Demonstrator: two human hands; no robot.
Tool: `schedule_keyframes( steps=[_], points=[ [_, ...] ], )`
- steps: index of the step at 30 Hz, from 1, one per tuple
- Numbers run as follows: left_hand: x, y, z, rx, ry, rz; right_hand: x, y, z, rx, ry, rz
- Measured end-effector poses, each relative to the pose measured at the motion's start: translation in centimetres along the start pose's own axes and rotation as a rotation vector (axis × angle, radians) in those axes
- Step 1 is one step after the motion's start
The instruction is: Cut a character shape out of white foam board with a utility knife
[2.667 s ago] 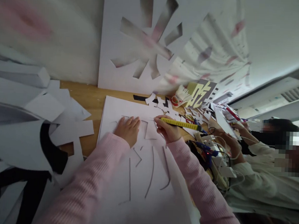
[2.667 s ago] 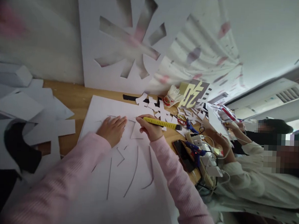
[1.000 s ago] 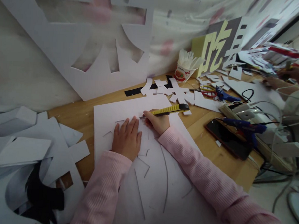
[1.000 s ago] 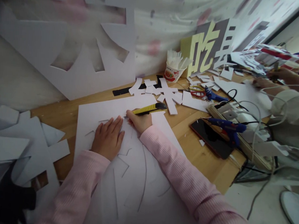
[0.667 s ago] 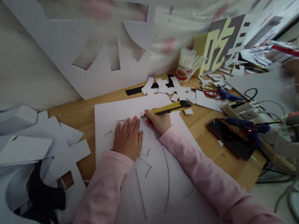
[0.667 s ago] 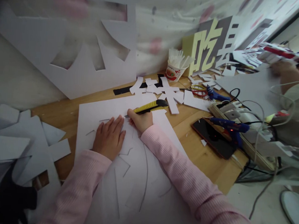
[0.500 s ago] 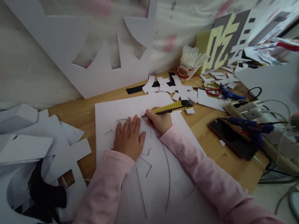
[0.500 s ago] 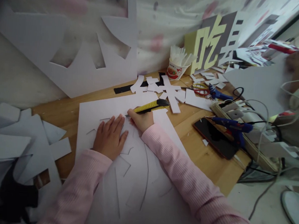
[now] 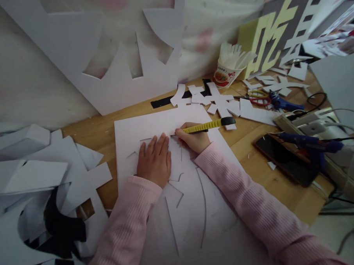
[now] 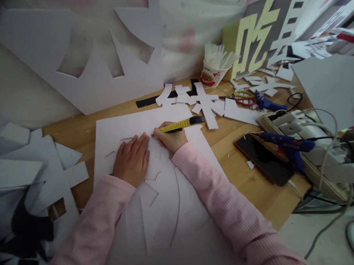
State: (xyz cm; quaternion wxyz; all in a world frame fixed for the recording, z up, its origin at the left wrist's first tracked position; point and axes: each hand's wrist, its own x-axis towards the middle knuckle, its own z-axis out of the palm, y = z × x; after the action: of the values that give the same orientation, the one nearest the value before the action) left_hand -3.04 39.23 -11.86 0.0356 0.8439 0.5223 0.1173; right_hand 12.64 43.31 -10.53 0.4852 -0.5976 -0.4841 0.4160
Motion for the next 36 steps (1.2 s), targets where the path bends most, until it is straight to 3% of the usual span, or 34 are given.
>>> schedule_keyframes(
  steps=[7, 20, 30, 36],
  points=[
    [0.0, -0.1, 0.0, -0.020, 0.008, -0.001, 0.3, 0.1, 0.0, 0.018, 0.036, 0.062],
    [0.1, -0.1, 0.0, -0.016, -0.007, 0.000, 0.0, 0.0, -0.3, -0.040, 0.109, 0.015],
    [0.1, -0.1, 0.0, -0.009, -0.001, -0.003, -0.4, -0.3, -0.8, -0.079, 0.235, 0.007],
    [0.0, -0.1, 0.1, -0.004, 0.015, 0.003, -0.7, -0.6, -0.9, -0.232, 0.286, -0.102]
  ],
)
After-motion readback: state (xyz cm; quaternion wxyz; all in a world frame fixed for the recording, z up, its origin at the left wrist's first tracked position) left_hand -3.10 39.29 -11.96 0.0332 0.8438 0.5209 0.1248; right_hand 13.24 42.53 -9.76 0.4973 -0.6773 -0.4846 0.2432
